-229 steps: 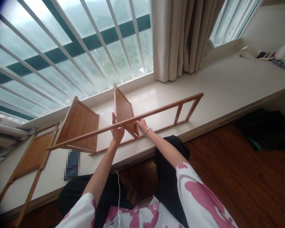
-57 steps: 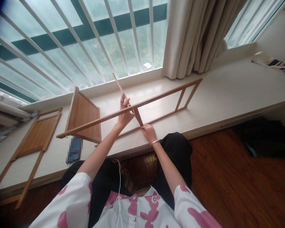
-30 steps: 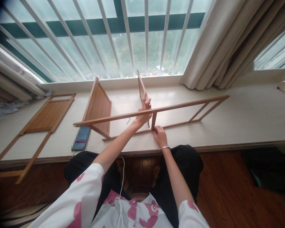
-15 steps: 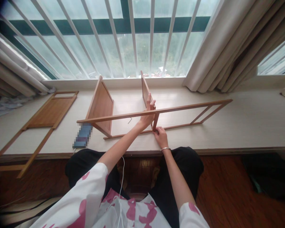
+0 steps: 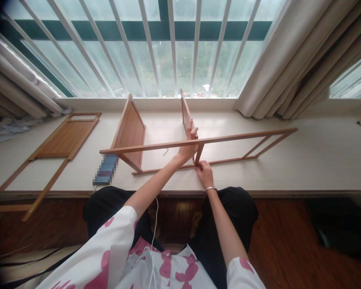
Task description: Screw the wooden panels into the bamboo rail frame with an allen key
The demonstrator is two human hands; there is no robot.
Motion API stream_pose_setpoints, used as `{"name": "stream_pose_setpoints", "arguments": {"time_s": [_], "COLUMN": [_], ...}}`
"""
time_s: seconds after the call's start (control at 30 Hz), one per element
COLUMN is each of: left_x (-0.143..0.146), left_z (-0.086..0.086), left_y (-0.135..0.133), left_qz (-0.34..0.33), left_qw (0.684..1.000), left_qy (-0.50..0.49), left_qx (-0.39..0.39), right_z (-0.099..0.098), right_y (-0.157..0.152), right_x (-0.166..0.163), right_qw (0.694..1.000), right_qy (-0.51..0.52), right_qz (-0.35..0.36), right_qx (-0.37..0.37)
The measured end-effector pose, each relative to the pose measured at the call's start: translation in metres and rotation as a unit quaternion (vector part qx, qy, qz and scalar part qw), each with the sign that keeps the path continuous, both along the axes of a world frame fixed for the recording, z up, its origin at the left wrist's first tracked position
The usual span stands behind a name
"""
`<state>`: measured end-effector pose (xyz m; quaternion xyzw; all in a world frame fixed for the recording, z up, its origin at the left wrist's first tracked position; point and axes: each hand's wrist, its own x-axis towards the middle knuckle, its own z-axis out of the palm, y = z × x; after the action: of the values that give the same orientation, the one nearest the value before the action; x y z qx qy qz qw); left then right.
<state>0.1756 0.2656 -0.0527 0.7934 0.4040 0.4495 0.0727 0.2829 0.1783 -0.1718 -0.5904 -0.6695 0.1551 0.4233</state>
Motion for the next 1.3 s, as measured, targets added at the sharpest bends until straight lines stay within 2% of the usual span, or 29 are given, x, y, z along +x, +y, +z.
{"name": "stream_pose_setpoints", "arguments": {"time_s": [0.2,0.5,0.7,0.83,1.03,1.3], "left_x": [-0.003,-0.016,-0.042,-0.055,-0.044,-0.030], "left_z": [0.003,0.024,0.041,0.049,0.053,0.056], "left_y": [-0.002,-0.011,-0.011,-0.001,0.017,0.022], "left_qz": [-0.006,-0.042,-0.097,-0.092,-0.076,-0.174], "left_qw": [1.000,0.997,0.982,0.977,0.984,0.977], "left_qy": [0.012,0.069,0.164,0.186,0.140,0.111], "left_qx": [-0.009,-0.007,0.017,0.044,0.080,0.053], "right_z": [-0.003,-0.004,-0.005,-0.004,-0.002,-0.002], "right_y": [0.001,0.001,0.000,-0.001,-0.001,-0.002], "right_x": [0.000,-0.002,-0.002,-0.003,-0.002,-0.001], "right_qw": [1.000,1.000,0.999,0.999,0.999,0.999], "right_qy": [-0.010,-0.026,-0.027,-0.027,-0.033,-0.035], "right_qz": [-0.006,-0.015,-0.018,-0.020,-0.018,-0.022], "right_qx": [0.002,0.010,0.010,0.009,0.008,0.010]}}
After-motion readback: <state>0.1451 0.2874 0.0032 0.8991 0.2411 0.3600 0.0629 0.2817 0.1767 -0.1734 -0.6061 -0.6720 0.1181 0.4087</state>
